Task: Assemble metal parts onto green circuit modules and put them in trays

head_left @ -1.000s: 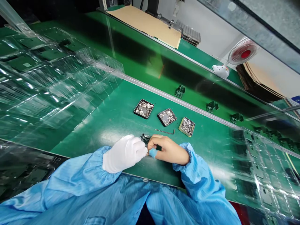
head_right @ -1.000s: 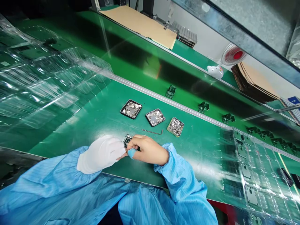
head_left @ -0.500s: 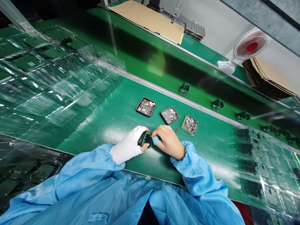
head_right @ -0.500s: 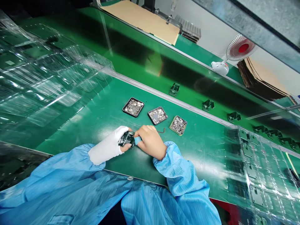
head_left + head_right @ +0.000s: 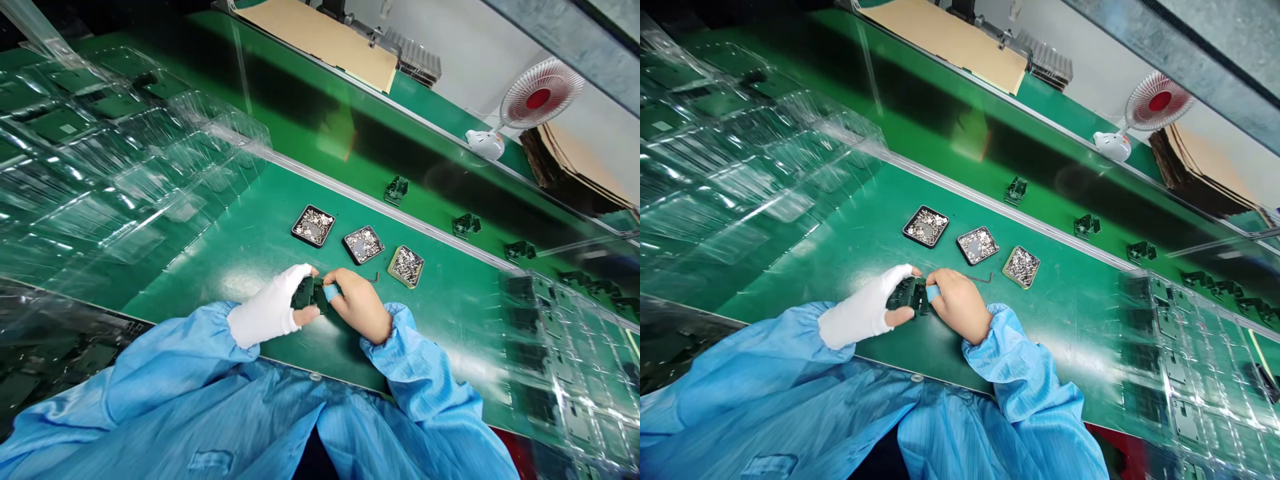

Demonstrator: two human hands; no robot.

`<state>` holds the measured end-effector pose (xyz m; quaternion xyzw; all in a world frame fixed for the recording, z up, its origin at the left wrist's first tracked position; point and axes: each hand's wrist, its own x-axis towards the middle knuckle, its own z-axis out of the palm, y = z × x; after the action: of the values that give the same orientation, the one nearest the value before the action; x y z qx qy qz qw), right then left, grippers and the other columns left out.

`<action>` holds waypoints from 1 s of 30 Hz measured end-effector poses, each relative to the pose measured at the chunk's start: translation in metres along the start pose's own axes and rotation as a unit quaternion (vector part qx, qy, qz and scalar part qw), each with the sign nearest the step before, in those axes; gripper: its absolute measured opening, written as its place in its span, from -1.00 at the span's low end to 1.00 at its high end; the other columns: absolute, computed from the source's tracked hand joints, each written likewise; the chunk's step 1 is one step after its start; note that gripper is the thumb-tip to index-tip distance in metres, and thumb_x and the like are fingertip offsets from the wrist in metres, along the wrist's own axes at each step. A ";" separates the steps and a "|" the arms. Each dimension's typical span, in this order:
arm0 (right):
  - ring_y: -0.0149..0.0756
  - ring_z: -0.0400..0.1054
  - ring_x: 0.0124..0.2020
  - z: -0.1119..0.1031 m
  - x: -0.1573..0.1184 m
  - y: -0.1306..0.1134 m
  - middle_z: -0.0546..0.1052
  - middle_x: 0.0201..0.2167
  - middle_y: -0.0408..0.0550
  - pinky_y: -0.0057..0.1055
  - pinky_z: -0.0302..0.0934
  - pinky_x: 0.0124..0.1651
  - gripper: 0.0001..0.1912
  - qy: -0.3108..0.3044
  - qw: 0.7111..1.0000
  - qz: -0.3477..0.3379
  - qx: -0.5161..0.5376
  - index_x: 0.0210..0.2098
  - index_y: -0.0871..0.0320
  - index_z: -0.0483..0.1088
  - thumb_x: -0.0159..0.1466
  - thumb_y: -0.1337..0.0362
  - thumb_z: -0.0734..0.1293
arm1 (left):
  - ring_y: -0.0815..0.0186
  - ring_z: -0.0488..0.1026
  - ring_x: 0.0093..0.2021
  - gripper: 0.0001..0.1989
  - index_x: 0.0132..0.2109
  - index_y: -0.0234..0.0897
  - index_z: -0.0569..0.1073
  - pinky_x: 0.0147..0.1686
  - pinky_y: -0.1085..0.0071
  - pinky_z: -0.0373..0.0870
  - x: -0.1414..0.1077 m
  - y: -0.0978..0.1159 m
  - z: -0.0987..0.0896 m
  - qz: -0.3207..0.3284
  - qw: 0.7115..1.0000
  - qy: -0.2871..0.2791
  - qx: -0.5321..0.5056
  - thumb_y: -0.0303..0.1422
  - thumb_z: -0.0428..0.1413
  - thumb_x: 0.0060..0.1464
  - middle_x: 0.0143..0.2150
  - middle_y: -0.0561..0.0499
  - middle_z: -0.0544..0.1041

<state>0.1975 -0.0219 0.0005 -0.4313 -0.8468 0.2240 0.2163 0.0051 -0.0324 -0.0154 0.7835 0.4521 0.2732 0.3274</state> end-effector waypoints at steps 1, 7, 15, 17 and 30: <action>-0.26 0.35 -0.27 0.001 0.000 -0.001 0.47 -0.33 -0.05 -0.35 0.25 -0.17 -0.87 -0.002 1.000 0.000 -0.001 -0.27 0.14 0.30 0.25 0.43 0.17 | 0.17 0.44 -0.12 -0.66 -0.04 -0.28 0.30 -0.09 0.24 0.40 0.002 0.002 -0.005 -0.010 1.000 -0.012 0.021 -0.26 0.03 0.03 -0.12 -0.09 0.45; -0.22 0.33 -0.23 0.009 0.000 -0.007 0.48 -0.29 0.00 -0.28 0.23 -0.09 -0.83 -0.021 0.998 -0.047 -0.028 -0.25 0.15 0.31 0.21 0.45 0.17 | 0.23 0.45 -0.31 -0.90 -0.31 -0.25 0.40 0.16 0.09 0.18 0.011 0.018 -0.021 0.016 0.973 -0.047 0.227 -0.44 0.00 0.01 -0.38 0.02 0.49; -0.18 0.28 -0.27 0.012 0.001 -0.011 0.44 -0.32 0.02 -0.27 0.23 -0.15 -0.74 -0.032 0.996 -0.052 -0.064 -0.28 0.15 0.27 0.08 0.52 0.13 | 0.26 0.43 -0.42 -0.89 -0.44 -0.25 0.35 0.13 0.12 0.22 0.014 0.021 -0.018 0.045 0.953 -0.042 0.297 -0.46 -0.02 0.02 -0.50 0.03 0.44; -0.18 0.28 -0.28 0.013 0.001 -0.012 0.44 -0.33 0.01 -0.26 0.23 -0.14 -0.75 -0.036 0.996 -0.044 -0.068 -0.29 0.14 0.26 0.07 0.52 0.12 | 0.25 0.44 -0.42 -0.88 -0.45 -0.25 0.35 0.13 0.11 0.23 0.015 0.022 -0.018 0.047 0.951 -0.041 0.302 -0.46 -0.02 0.02 -0.51 0.03 0.44; -0.30 0.31 -0.37 -0.005 0.005 -0.003 0.43 -0.42 -0.10 -0.42 0.17 -0.28 -0.87 -0.016 0.997 0.063 -0.038 -0.39 0.13 0.28 0.18 0.47 0.18 | 0.05 0.38 0.06 -0.34 0.17 -0.34 0.15 0.01 0.14 0.37 0.002 -0.001 0.001 -0.020 0.999 -0.031 0.021 -0.29 0.13 -0.08 0.06 -0.22 0.38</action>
<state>0.1956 -0.0189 0.0072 -0.4882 -0.8293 0.2115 0.1711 0.0058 -0.0303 -0.0164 0.7888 0.4631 0.2324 0.3306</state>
